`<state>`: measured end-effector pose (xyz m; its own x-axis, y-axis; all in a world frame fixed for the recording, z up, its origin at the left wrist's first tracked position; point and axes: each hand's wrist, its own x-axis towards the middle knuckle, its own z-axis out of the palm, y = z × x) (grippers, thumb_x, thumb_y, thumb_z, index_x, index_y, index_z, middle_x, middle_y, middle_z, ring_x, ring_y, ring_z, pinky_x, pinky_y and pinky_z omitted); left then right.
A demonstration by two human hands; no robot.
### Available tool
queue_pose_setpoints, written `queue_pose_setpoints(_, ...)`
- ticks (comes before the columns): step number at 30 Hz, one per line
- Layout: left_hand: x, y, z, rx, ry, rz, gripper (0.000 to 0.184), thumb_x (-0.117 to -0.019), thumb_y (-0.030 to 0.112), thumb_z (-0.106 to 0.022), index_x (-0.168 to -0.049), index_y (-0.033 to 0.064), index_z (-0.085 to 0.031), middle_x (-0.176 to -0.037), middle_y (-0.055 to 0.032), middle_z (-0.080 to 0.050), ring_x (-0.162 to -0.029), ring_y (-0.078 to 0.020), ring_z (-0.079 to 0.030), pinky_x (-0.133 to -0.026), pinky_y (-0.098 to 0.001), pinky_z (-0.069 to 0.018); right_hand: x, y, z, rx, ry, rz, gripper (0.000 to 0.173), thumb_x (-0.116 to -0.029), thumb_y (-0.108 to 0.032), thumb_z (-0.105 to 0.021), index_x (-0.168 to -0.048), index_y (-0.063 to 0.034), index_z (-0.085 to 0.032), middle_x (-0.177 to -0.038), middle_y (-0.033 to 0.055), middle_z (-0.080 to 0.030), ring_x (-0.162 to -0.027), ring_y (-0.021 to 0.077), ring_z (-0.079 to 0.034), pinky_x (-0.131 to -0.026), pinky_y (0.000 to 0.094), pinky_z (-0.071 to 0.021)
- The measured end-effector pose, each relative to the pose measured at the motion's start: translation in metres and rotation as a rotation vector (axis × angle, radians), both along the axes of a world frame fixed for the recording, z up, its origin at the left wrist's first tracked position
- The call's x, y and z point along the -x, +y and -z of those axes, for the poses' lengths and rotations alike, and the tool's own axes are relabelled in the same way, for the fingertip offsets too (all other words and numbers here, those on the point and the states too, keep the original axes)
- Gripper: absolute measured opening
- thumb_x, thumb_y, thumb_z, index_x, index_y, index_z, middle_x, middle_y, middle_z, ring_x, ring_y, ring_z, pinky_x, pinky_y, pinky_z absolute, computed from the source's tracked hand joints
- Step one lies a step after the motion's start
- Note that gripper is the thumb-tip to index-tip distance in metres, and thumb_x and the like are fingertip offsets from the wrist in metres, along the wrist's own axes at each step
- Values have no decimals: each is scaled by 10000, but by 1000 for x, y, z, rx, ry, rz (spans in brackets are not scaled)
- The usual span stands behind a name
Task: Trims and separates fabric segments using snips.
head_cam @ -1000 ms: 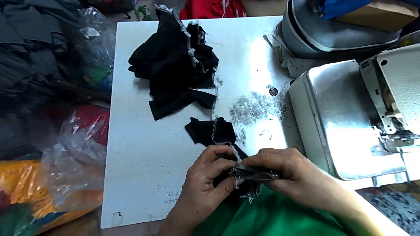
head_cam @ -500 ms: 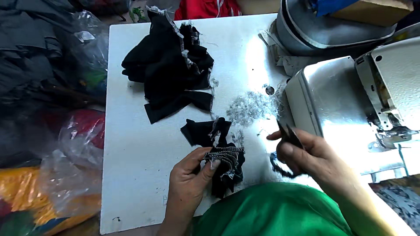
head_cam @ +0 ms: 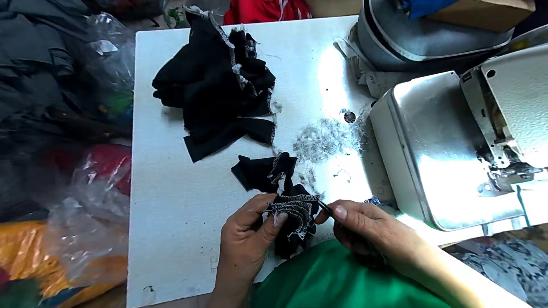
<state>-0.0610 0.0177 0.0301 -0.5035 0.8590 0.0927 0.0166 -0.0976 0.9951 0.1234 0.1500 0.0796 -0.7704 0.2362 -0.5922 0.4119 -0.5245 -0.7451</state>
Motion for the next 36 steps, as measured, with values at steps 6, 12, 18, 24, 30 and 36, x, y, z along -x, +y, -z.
queue_pose_setpoints(6,1,-2,3,8,9,43,200,-943,402,-676,-1097,313,-768,-1042,183,-737,-951,61,-674,-841,-124,-550,3,0,4,-101,62,189,294,-1070,-252,-451,-975,-134,-703,-595,-149,-471,-492,-91,-373,-459,89,-297)
queue_pose_setpoints(12,10,-10,6,-19,35,95,220,-959,410,-663,-1136,314,-750,-1117,179,-702,-1018,35,-654,-874,-137,-541,0,4,8,-234,18,371,344,-1078,-354,-431,-1163,-134,-681,-618,-122,-471,-470,-60,-351,-433,97,-292)
queue_pose_setpoints(18,8,-18,3,-76,95,203,192,-972,436,-651,-1116,338,-731,-1371,184,-566,-1245,-12,-571,-1007,-185,-514,-8,6,6,-526,173,58,495,-1079,-489,-393,-1167,-108,-697,-716,-115,-598,-580,-84,-481,-533,95,-401)
queue_pose_setpoints(24,6,-22,1,-80,179,330,210,-996,449,-614,-1050,276,-720,-1434,123,-553,-1333,-74,-527,-1085,-257,-487,-6,16,7,-539,254,-307,524,-1091,-463,-375,-1102,-57,-706,-689,-70,-565,-583,-62,-459,-548,122,-384)
queue_pose_setpoints(30,6,-24,-1,-86,217,374,197,-1005,418,-611,-1032,246,-702,-1455,101,-537,-1360,-82,-501,-1099,-269,-476,-5,21,11,-438,218,-470,513,-1088,-450,-386,-1055,-47,-702,-690,-78,-556,-587,-61,-463,-553,133,-383)
queue_pose_setpoints(36,7,-23,2,-90,259,413,258,-1028,445,-557,-1015,221,-685,-1454,87,-538,-1350,-73,-511,-1088,-263,-489,0,21,11,-408,251,-499,463,-1085,-404,-423,-1056,-33,-699,-699,-67,-561,-603,-55,-473,-573,139,-394)
